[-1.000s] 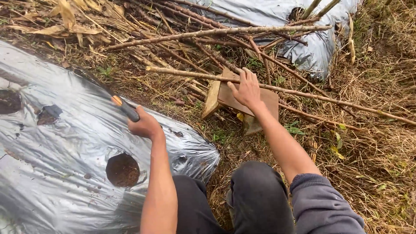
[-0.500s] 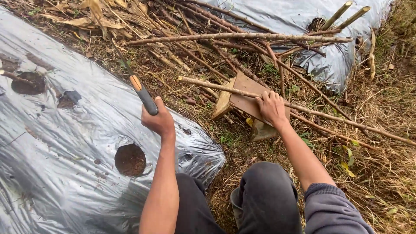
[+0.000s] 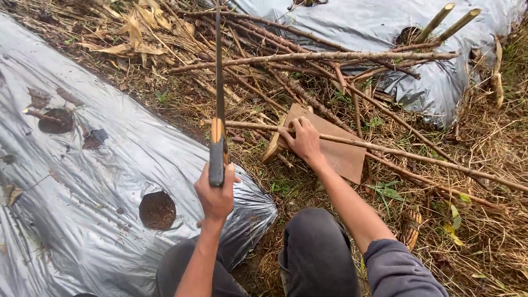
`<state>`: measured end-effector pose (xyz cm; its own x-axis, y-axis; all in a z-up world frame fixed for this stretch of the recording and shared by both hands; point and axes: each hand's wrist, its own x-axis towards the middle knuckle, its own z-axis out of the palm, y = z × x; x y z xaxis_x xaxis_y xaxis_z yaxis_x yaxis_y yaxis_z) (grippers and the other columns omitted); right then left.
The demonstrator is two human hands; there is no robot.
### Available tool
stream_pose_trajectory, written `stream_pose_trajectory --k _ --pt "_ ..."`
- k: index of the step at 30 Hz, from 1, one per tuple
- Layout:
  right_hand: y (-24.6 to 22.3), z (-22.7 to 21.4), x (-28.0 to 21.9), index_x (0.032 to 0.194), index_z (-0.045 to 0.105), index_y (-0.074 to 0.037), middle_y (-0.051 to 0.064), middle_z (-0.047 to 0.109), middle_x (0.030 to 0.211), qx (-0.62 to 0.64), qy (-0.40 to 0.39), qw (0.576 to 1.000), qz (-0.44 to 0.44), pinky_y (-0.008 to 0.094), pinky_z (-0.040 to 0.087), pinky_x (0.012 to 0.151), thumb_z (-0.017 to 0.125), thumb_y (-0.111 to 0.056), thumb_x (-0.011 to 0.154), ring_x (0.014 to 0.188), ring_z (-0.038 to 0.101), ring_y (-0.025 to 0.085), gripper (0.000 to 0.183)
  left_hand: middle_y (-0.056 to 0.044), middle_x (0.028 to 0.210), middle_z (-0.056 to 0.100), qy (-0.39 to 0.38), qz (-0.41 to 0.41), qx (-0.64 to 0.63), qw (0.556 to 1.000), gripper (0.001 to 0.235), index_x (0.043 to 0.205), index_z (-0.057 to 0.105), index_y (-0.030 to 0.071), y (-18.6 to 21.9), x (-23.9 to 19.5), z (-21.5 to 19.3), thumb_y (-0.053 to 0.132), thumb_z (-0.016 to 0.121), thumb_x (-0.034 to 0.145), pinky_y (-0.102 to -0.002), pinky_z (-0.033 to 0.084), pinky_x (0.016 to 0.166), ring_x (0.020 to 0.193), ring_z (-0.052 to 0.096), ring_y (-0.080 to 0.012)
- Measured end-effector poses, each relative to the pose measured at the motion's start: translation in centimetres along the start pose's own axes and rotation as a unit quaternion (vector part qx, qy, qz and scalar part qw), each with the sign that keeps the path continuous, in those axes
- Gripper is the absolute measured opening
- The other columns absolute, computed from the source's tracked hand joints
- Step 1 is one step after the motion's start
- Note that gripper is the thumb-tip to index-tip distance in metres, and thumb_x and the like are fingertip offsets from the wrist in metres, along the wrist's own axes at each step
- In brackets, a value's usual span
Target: Using a hand saw to cut thin wooden branches into smaller pieces while working on the ground in a field.
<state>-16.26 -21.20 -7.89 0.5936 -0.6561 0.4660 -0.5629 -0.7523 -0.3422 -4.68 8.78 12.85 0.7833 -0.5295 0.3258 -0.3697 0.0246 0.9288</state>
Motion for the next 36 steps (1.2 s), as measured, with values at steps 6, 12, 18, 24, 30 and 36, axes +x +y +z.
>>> stream_pose_trajectory --k 6,12,18,24,30,36 --pt "-3.7 -2.9 0.1 0.084 0.053 -0.010 0.003 0.047 0.082 -0.038 0.070 0.997 0.002 0.030 0.038 0.058 0.054 -0.062 0.099 0.069 0.041 0.016 0.054 -0.001 0.052 0.048 -0.074 0.060 0.052 0.994 0.022 0.076 0.053 0.008 0.7 -7.5 1.6 0.014 0.068 0.091 -0.033 0.033 0.041 0.040 0.035 -0.0160" --pt "-2.7 -2.0 -0.4 0.084 0.050 -0.012 0.003 0.047 0.083 -0.099 0.059 0.993 0.011 0.031 0.036 0.059 0.053 -0.058 0.100 0.070 0.041 0.016 0.048 -0.002 0.054 0.054 -0.115 0.085 0.062 0.988 0.013 0.085 0.057 0.005 -1.5 -11.0 3.1 0.010 0.068 0.089 -0.033 0.038 0.035 0.036 0.043 -0.0158" --pt "-3.3 -2.6 -0.6 0.086 0.053 -0.014 0.003 0.044 0.084 -0.089 0.050 0.995 0.014 0.034 0.034 0.063 0.053 -0.070 0.096 0.072 0.040 0.017 0.057 0.000 0.053 0.057 -0.149 0.037 0.035 0.987 0.013 0.083 0.057 0.007 -1.0 -12.3 3.5 0.009 0.069 0.088 -0.029 0.040 0.034 0.035 0.046 -0.0142" --pt "-2.4 -1.4 -0.1 0.082 0.052 -0.017 -0.002 0.045 0.077 -0.097 0.048 0.994 0.029 0.030 0.032 0.057 0.049 -0.078 0.092 0.066 0.038 0.013 0.062 0.006 0.048 0.046 -0.187 -0.019 0.022 0.982 0.036 0.070 0.054 0.013 -4.9 -14.1 4.8 0.033 0.073 0.093 -0.029 0.032 0.032 0.033 0.038 -0.0123" --pt "-1.7 -0.4 0.4 0.080 0.051 -0.018 -0.004 0.042 0.071 -0.098 0.034 0.993 0.053 0.028 0.031 0.050 0.049 -0.081 0.089 0.062 0.037 0.011 0.064 0.006 0.048 0.050 -0.169 -0.018 0.007 0.985 0.028 0.090 0.069 0.004 -6.0 -13.5 5.2 0.031 0.070 0.093 -0.028 0.033 0.030 0.033 0.039 -0.0113" --pt "-1.3 0.0 1.1 0.074 0.046 -0.014 -0.001 0.042 0.074 -0.073 0.054 0.993 0.071 0.030 0.033 0.049 0.050 -0.084 0.086 0.062 0.036 0.013 0.072 0.004 0.043 0.049 -0.161 -0.034 0.008 0.986 0.022 0.075 0.066 0.007 -2.1 -10.1 4.4 0.019 0.068 0.093 -0.029 0.029 0.030 0.031 0.036 -0.0117"
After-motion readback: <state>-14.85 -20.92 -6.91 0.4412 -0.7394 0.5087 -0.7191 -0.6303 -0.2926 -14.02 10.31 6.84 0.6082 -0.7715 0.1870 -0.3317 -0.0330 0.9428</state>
